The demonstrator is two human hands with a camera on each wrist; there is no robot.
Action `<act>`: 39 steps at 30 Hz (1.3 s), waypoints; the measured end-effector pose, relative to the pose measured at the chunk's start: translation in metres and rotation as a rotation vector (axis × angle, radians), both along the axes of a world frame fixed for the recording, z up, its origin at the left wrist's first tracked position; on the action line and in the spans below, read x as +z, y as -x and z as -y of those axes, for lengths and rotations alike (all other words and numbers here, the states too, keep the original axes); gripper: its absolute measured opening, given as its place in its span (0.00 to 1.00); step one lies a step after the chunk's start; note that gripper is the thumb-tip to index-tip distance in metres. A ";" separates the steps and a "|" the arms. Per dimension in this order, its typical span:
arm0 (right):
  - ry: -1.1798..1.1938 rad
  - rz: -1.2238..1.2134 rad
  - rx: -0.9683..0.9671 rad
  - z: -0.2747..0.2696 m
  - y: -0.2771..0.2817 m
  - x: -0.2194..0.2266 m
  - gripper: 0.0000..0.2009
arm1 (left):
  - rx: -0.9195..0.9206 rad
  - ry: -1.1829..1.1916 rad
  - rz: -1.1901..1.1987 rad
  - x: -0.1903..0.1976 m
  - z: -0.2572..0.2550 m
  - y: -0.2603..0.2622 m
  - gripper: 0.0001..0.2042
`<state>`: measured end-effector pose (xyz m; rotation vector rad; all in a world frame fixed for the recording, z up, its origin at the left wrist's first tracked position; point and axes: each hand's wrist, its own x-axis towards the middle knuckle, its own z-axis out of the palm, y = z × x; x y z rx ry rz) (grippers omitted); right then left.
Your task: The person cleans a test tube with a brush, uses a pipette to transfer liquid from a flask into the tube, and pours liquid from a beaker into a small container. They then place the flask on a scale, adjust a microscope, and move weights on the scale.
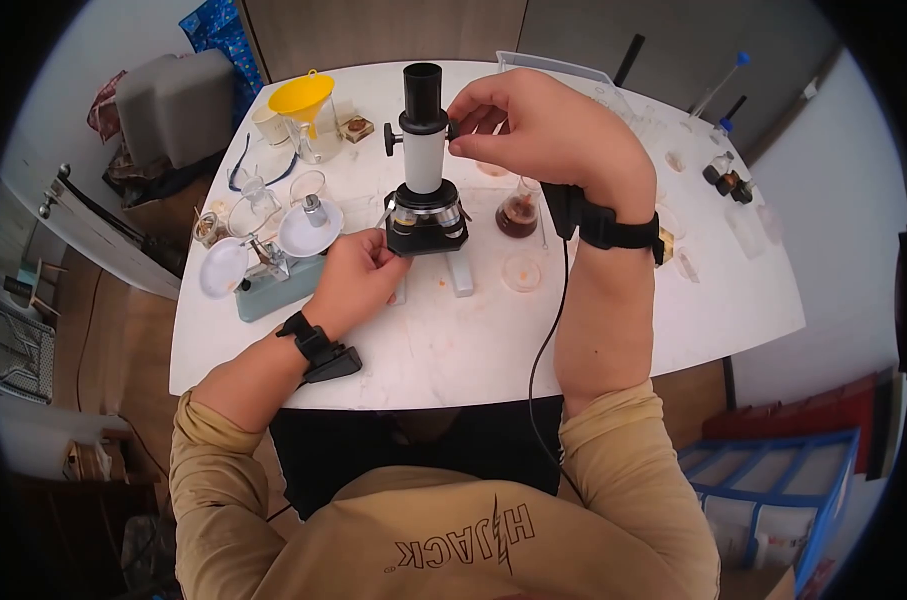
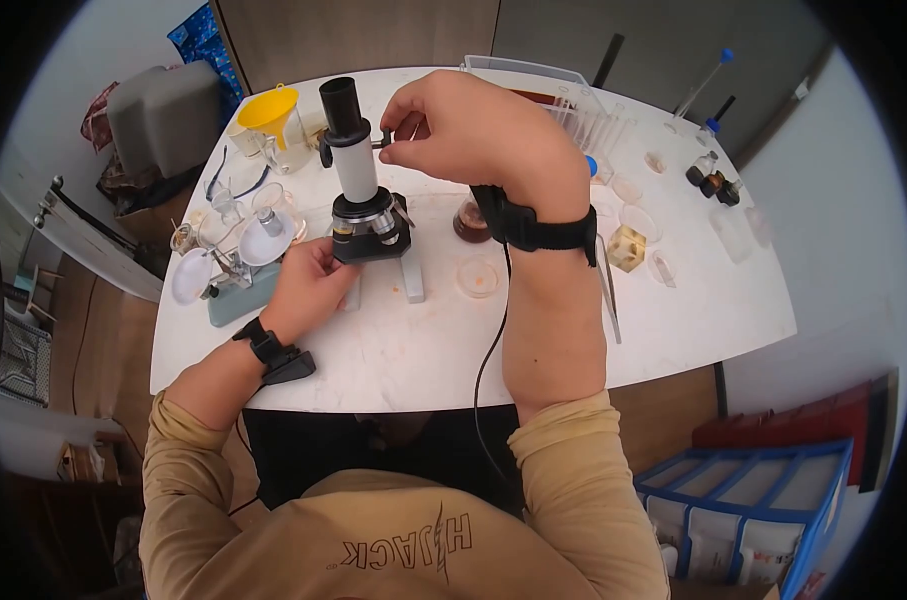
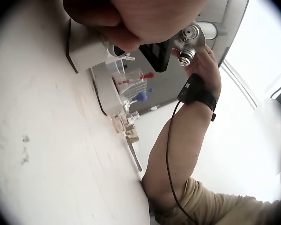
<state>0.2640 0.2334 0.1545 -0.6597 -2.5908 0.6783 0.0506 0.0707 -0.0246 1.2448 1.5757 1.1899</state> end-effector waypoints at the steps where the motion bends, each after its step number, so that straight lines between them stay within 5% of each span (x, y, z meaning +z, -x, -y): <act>1: 0.022 0.000 0.019 -0.001 0.000 0.000 0.15 | -0.002 0.003 0.005 0.000 0.000 0.000 0.11; 25: 0.106 0.158 -0.109 0.014 -0.003 0.018 0.18 | 0.025 0.035 -0.053 0.011 0.001 -0.007 0.11; 31: 0.040 -0.065 0.057 -0.006 -0.001 -0.001 0.16 | 0.017 0.031 -0.055 0.000 0.001 -0.003 0.11; 39: 0.093 -0.016 0.019 -0.001 0.001 0.005 0.15 | 0.005 0.019 -0.011 0.006 0.003 -0.005 0.12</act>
